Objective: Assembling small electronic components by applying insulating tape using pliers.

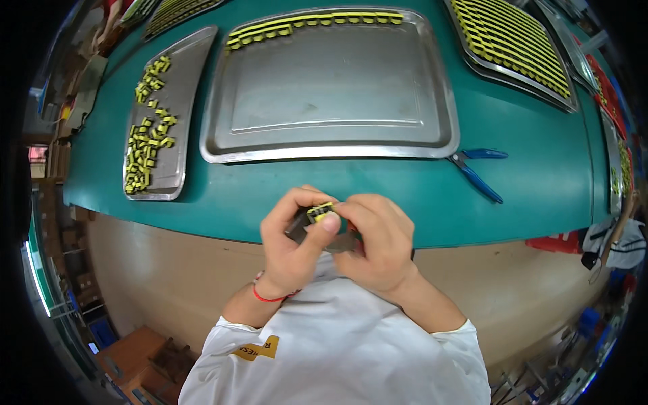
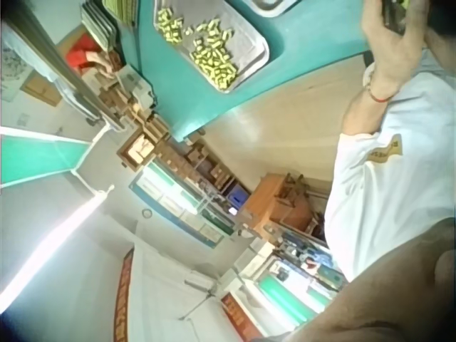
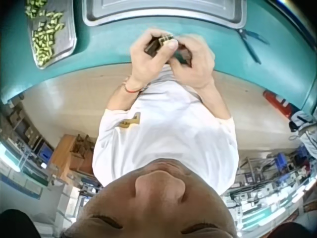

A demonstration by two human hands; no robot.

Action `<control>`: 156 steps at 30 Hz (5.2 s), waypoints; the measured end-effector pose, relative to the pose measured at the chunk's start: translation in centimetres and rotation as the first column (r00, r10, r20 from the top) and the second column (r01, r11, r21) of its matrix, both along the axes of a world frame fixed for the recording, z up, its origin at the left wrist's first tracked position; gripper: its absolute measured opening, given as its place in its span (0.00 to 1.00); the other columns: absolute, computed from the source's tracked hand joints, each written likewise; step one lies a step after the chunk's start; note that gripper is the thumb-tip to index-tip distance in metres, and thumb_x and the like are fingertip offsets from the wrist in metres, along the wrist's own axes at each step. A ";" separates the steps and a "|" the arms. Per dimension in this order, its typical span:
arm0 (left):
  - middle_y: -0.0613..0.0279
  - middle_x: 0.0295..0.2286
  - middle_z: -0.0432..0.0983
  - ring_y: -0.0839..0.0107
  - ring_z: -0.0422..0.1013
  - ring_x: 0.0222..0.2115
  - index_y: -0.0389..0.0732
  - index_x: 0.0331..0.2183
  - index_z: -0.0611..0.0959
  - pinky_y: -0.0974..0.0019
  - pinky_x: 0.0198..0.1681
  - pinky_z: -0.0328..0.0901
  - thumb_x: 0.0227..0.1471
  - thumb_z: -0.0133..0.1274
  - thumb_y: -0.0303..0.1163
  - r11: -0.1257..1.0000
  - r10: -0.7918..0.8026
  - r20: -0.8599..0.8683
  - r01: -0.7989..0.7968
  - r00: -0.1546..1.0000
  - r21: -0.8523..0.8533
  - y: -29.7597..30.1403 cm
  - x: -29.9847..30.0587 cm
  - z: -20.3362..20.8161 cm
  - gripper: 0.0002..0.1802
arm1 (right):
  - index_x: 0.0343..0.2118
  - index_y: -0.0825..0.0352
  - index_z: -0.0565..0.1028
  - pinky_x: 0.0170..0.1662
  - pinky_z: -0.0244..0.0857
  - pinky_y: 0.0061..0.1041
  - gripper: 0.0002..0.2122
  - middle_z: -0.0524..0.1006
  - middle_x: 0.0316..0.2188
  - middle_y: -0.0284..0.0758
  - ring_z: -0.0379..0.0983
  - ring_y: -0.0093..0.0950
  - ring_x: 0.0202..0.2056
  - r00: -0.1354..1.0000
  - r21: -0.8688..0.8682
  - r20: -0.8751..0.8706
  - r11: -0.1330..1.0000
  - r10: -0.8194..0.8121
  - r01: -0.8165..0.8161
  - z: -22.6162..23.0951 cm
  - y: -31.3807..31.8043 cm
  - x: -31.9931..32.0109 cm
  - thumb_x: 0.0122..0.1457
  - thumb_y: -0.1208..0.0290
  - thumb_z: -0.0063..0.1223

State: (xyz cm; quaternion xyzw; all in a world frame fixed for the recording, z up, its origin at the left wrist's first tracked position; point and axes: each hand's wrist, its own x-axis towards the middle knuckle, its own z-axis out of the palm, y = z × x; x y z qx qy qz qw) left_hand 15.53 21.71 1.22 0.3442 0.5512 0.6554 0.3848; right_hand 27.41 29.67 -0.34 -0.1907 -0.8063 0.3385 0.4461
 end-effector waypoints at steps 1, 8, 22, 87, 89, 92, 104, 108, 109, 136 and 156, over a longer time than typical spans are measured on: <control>0.63 0.30 0.72 0.80 0.65 0.29 0.32 0.36 0.78 0.75 0.32 0.61 0.55 0.55 0.26 1.000 0.019 -0.028 -0.019 0.999 0.002 0.2 0.0 0.0 0.08 | 0.39 0.70 0.74 0.28 0.68 0.23 0.18 0.77 0.32 0.41 0.74 0.29 0.28 0.999 0.067 -0.004 0.997 -0.039 0.039 -0.1 0.4 -0.2 0.42 0.83 0.64; 0.57 0.37 0.74 0.74 0.66 0.29 0.35 0.45 0.77 0.70 0.32 0.61 0.64 0.41 0.47 0.987 -0.151 0.638 0.078 0.755 0.140 0.7 -1.3 -1.4 0.24 | 0.45 0.74 0.75 0.32 0.70 0.23 0.18 0.78 0.33 0.44 0.75 0.29 0.32 0.993 -0.315 -0.104 0.946 0.050 -0.081 0.8 -0.1 2.4 0.49 0.82 0.63; 0.41 0.49 0.73 0.41 0.64 0.56 0.34 0.51 0.74 0.41 0.60 0.56 0.62 0.30 0.58 0.914 -0.370 0.619 0.153 0.693 0.375 2.3 -1.9 -1.4 0.37 | 0.44 0.72 0.76 0.25 0.63 0.20 0.16 0.75 0.24 0.33 0.66 0.21 0.21 0.991 -0.451 0.083 0.891 0.105 -0.056 1.5 0.0 0.3 0.54 0.72 0.65; 0.45 0.48 0.72 0.50 0.65 0.56 0.35 0.51 0.71 0.50 0.62 0.59 0.56 0.47 0.27 0.990 -0.132 0.823 0.108 0.553 0.087 2.8 -1.6 0.7 0.20 | 0.48 0.77 0.72 0.28 0.64 0.17 0.15 0.74 0.25 0.34 0.70 0.19 0.25 0.998 -0.605 0.060 0.796 0.010 0.028 2.4 0.8 2.2 0.62 0.74 0.53; 0.47 0.47 0.73 0.49 0.64 0.57 0.35 0.50 0.71 0.49 0.61 0.60 0.53 0.44 0.21 0.993 -0.111 0.864 0.085 0.491 0.079 2.9 -1.9 0.7 0.20 | 0.47 0.77 0.73 0.28 0.65 0.18 0.14 0.75 0.25 0.34 0.70 0.19 0.26 0.997 -0.592 0.072 0.806 0.042 0.008 2.4 0.8 2.0 0.61 0.75 0.53; 0.48 0.45 0.73 0.48 0.64 0.57 0.35 0.48 0.72 0.48 0.60 0.61 0.51 0.43 0.19 0.996 -0.085 0.878 0.061 0.471 0.063 3.0 -2.2 0.6 0.20 | 0.47 0.77 0.73 0.29 0.68 0.20 0.14 0.76 0.26 0.35 0.72 0.20 0.27 0.993 -0.560 0.080 0.828 0.088 -0.029 2.1 0.8 1.8 0.60 0.77 0.54; 0.43 0.46 0.73 0.46 0.67 0.55 0.31 0.52 0.67 0.42 0.65 0.44 0.57 0.46 0.21 0.919 -0.041 -0.276 0.145 0.960 0.368 2.2 -1.4 -1.9 0.20 | 0.47 0.77 0.73 0.34 0.68 0.19 0.20 0.78 0.35 0.38 0.73 0.21 0.32 0.970 -0.610 -0.087 0.758 0.225 -0.231 1.5 -0.1 1.4 0.50 0.85 0.61; 0.43 0.52 0.71 0.44 0.55 0.62 0.32 0.58 0.64 0.36 0.65 0.25 0.58 0.42 0.32 0.927 -0.119 -0.549 0.291 0.827 0.238 2.1 -2.1 -0.4 0.28 | 0.45 0.75 0.74 0.29 0.64 0.15 0.20 0.78 0.32 0.34 0.71 0.16 0.27 0.977 -0.606 -0.123 0.766 0.172 -0.212 0.2 -0.3 1.7 0.48 0.84 0.66; 0.44 0.53 0.70 0.44 0.50 0.64 0.33 0.60 0.63 0.35 0.64 0.23 0.58 0.42 0.34 0.933 -0.154 -0.609 0.317 0.778 0.169 2.0 -2.2 -0.1 0.30 | 0.44 0.74 0.74 0.30 0.67 0.15 0.20 0.79 0.32 0.34 0.72 0.17 0.28 0.979 -0.714 -0.144 0.670 0.146 -0.205 -0.1 -0.3 1.8 0.47 0.83 0.67; 0.68 0.29 0.74 0.81 0.63 0.26 0.35 0.39 0.81 0.75 0.31 0.59 0.66 0.41 0.38 0.883 0.459 -0.192 -0.421 0.867 0.208 0.9 -12.6 3.6 0.19 | 0.41 0.70 0.66 0.21 0.67 0.21 0.13 0.72 0.27 0.36 0.72 0.24 0.21 0.948 -0.565 -0.245 0.765 0.203 -0.310 6.4 2.0 -2.1 0.55 0.76 0.57; 0.45 0.41 0.72 0.47 0.73 0.41 0.44 0.47 0.81 0.52 0.45 0.69 0.52 0.54 0.28 0.773 -0.257 -0.960 -0.572 0.113 -0.275 3.4 -42.1 0.1 0.18 | 0.39 0.68 0.72 0.38 0.71 0.42 0.12 0.80 0.30 0.45 0.77 0.45 0.35 0.585 0.172 0.796 0.985 -0.151 0.021 2.8 21.0 -20.4 0.59 0.65 0.57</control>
